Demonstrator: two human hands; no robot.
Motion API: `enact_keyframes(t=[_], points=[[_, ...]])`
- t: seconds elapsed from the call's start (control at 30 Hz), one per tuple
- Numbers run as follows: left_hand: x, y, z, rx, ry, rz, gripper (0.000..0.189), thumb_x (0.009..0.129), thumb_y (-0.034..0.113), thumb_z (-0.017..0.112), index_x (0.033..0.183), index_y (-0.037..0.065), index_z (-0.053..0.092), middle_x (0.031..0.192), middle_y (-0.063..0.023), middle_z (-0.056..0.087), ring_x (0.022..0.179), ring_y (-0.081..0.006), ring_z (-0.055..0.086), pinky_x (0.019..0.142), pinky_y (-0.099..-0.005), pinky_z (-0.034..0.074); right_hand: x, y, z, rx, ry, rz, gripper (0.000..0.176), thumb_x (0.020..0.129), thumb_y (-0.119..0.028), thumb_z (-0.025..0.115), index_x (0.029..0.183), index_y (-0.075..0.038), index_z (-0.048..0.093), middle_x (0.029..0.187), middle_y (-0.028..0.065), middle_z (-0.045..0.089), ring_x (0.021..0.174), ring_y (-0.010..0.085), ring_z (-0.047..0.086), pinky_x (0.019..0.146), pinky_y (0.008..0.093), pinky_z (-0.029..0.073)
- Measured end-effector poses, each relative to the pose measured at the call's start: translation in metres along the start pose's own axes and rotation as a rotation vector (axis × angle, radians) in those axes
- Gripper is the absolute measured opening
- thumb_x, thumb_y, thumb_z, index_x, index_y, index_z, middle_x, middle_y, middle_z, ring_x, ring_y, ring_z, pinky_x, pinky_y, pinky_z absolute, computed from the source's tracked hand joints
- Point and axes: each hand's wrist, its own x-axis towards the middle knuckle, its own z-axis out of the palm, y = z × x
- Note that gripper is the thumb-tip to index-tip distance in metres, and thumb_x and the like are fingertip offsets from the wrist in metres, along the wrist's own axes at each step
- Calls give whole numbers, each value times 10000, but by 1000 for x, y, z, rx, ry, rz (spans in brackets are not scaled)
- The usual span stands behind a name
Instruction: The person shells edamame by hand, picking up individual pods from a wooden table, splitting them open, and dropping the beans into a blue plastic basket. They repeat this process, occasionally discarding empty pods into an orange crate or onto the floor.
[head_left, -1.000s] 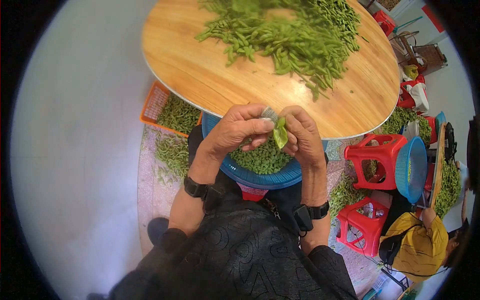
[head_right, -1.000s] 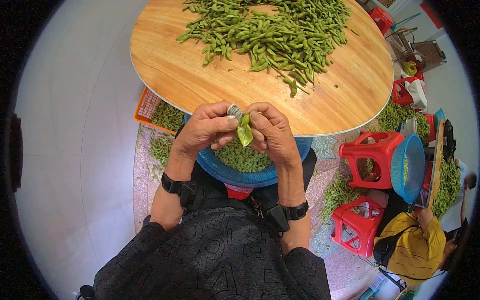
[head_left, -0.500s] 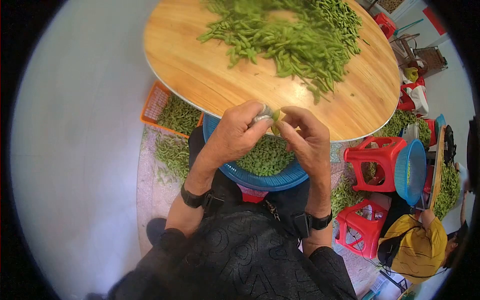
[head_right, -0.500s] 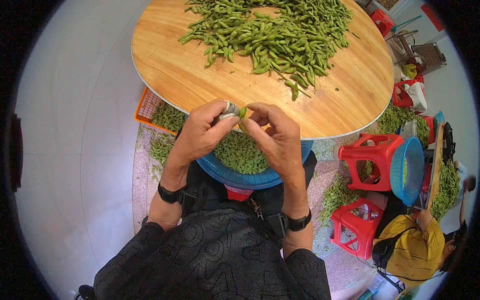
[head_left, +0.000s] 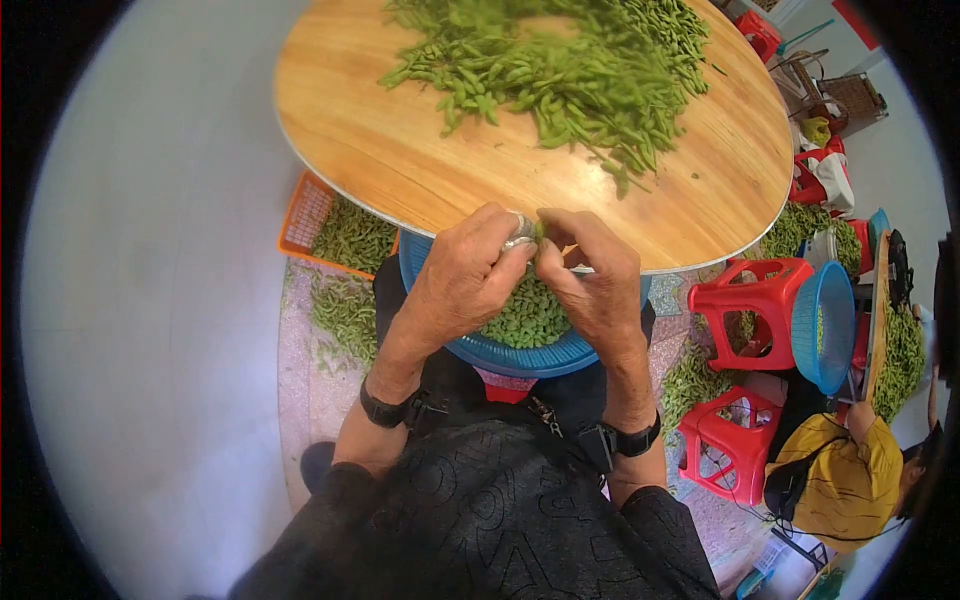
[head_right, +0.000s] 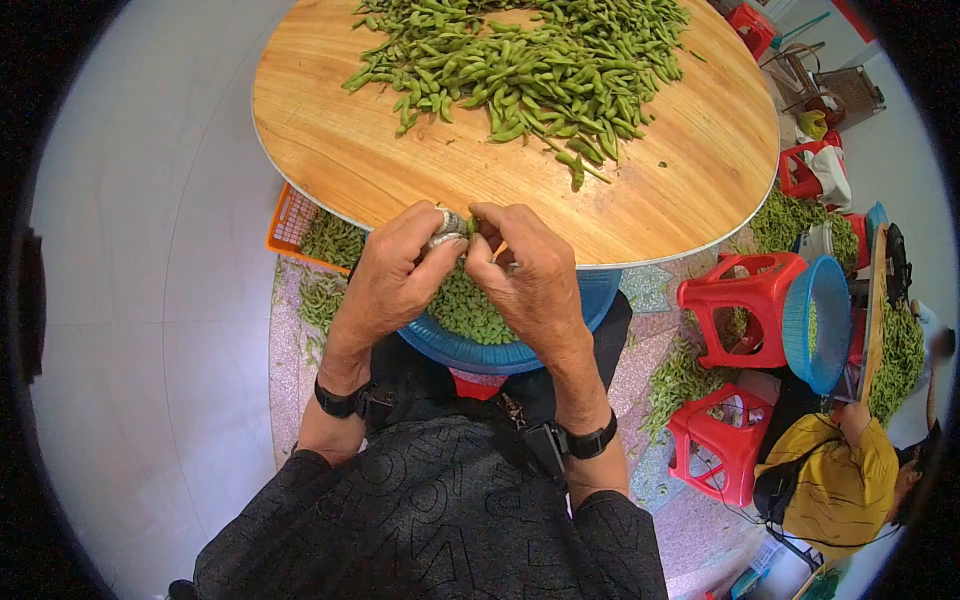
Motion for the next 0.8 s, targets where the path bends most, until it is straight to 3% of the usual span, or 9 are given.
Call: enact_keyframes(t=[0.17,0.2,0.27,0.33,0.4,0.47,0.6,0.7,0.8], points=[[-2,-3,-1,-113,-39,-102,113,920,53,677,948,-20,597,761,-71,539,660,-163,522,590,-332,415,-3,7,-1,13,7,-32,304,870,43,683,1171,0,690,925,98,702,776,169,708,651,295,582],[-3,-4,-1,-160,-44,-139,103,935,62,678,950,-7,603,749,-32,541,648,-110,504,571,-303,403,-4,5,-1,72,3,35,286,887,38,669,1170,4,693,927,86,705,769,150,699,644,287,575],[-5,-5,-2,-265,-77,-246,119,936,75,674,957,-14,598,747,-60,548,659,-128,520,585,-315,420,-5,6,-2,130,0,100,269,904,32,655,1168,8,696,929,75,708,761,132,690,636,278,568],[-5,-6,-3,-369,-111,-352,136,936,89,670,964,-21,594,746,-87,554,671,-146,536,598,-326,437,-6,11,-5,557,-61,446,217,942,-9,636,1145,11,710,915,47,704,759,97,671,629,248,547],[-5,-7,-6,-585,-172,-492,128,946,99,672,966,-5,601,736,-44,535,679,-91,506,584,-299,417,-3,11,-3,643,-46,436,210,951,-25,631,1140,8,714,907,40,705,756,88,664,631,242,539],[-7,-11,-3,-551,-170,-476,123,947,100,671,967,-1,603,737,-41,533,682,-89,499,584,-294,414,-3,11,-3,729,-34,420,204,959,-42,626,1135,6,719,899,33,705,752,78,658,633,235,531],[-8,-15,-2,-386,-110,-341,116,948,98,668,958,7,597,730,-32,517,687,-83,479,591,-285,408,-5,9,-2,216,-64,253,253,920,-22,647,1165,2,706,984,83,721,796,146,689,676,258,551],[-9,-15,-8,-391,-136,-369,125,948,100,672,945,9,586,739,-34,506,690,-90,475,601,-290,410,-4,7,-7,167,-101,86,248,979,-27,638,1217,26,678,869,29,668,681,74,624,609,226,506],[-9,-9,-12,-414,-158,-305,139,946,102,679,934,9,576,756,-39,501,693,-100,471,608,-296,411,-4,11,-13,441,-210,289,259,986,-47,672,1231,37,665,881,29,666,706,80,635,615,231,519]])
